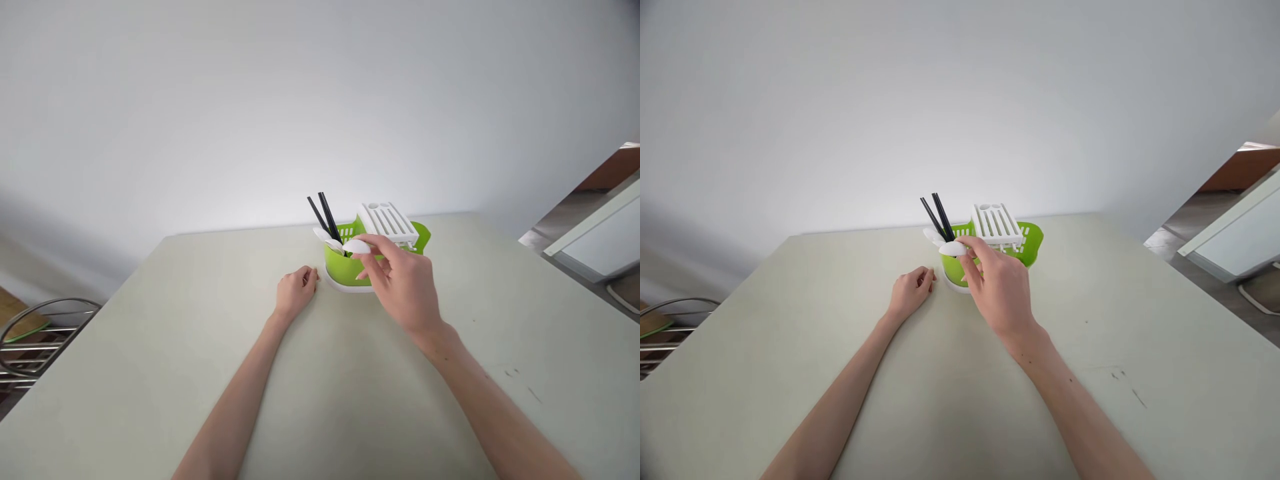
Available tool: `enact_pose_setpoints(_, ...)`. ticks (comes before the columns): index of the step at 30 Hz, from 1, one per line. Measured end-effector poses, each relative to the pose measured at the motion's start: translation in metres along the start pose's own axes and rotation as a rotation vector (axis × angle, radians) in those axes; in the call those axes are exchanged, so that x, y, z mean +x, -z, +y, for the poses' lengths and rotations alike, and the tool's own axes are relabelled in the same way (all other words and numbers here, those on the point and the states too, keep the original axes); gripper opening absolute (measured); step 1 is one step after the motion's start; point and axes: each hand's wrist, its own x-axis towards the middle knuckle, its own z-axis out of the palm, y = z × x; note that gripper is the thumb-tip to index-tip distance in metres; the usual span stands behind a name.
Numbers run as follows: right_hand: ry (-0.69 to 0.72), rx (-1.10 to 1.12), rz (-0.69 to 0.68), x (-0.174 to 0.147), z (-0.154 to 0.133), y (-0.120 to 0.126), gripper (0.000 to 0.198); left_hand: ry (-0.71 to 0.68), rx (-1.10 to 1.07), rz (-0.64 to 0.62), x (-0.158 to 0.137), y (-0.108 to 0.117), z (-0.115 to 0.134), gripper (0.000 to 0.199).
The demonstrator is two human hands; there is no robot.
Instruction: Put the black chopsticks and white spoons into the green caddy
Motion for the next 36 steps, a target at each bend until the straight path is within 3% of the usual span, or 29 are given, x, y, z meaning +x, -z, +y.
enact_pose_setpoints(9, -0.186, -0.129, -0.158, -0.007, 0.003, -0.013, 0.022, 0.006, -0.002, -0.002, 0.0, 0.0, 0.001, 0.038)
enact_pose_setpoints(16, -0.227, -0.154, -0.17, -0.011, 0.006, -0.008, 0.025, -0.002, -0.023, -0.002, 0.0, 0.0, 0.001, 0.038)
enact_pose_setpoints(27, -0.153, -0.089, -0.136, -0.015, 0.005, -0.012, 0.031, -0.011, -0.03, -0.003, 0.0, 0.0, 0.0, 0.037)
enact_pose_setpoints(36, -0.017, -0.039, -0.01, -0.022, 0.007, -0.016, 0.024, -0.002, -0.015, -0.004, -0.001, 0.002, 0.003, 0.038)
